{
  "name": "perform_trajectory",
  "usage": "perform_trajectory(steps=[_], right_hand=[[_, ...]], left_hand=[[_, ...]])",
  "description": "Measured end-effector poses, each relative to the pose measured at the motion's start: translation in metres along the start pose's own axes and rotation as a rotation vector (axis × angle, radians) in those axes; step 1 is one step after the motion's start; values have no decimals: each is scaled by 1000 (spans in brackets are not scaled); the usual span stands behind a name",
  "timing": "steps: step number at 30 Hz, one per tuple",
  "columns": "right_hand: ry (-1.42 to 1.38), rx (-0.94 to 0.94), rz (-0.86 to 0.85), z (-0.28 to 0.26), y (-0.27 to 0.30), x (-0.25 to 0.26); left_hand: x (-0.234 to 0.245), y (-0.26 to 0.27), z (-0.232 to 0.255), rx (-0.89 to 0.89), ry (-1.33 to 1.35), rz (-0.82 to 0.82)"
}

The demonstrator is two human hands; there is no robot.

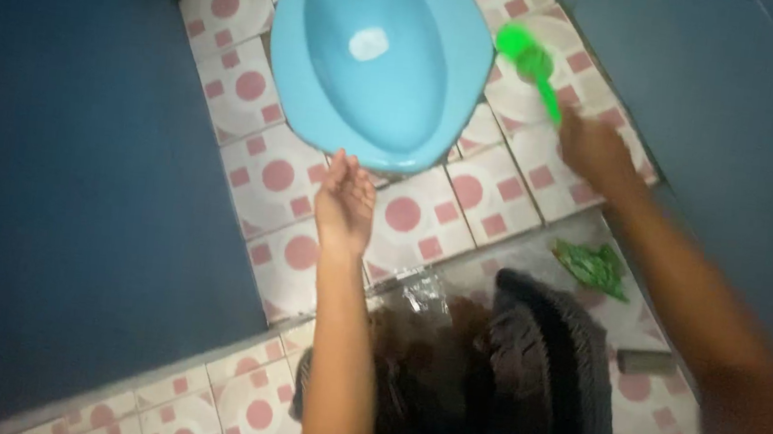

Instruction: The person scrubs the floor and wall of a bathroom using a long-handled brush.

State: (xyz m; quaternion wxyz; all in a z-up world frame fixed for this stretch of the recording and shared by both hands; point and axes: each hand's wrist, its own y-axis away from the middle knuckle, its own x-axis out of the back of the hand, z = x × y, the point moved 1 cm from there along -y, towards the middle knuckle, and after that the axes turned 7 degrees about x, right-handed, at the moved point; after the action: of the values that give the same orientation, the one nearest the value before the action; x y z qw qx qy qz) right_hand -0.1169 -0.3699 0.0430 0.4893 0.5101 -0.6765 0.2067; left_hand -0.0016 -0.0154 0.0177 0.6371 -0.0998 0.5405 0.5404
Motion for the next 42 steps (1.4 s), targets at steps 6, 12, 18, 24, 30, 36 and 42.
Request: perform_trajectory(steps=[6,12,18,24,30,36,42], right_hand=[[38,205,327,18,-150,-12],[-45,145,157,26,-60,32],[83,-85,90,123,125,15],[-134,-255,11,107,241,-41],[-54,-19,-168,19,249,-70],[308,156,-72,108,168,-78],[-59,83,179,66,158,-39]], left_hand=[[-25,-1,-6,-6,-64,34],[-30,-8,-13,13,-12,33],[-14,5,-11,94,14,35],[1,22,16,32,-5,-53],[11,37,38,10,38,-12],[45,62,59,-84,-16,7],[111,69,91,-139,-121,-18]])
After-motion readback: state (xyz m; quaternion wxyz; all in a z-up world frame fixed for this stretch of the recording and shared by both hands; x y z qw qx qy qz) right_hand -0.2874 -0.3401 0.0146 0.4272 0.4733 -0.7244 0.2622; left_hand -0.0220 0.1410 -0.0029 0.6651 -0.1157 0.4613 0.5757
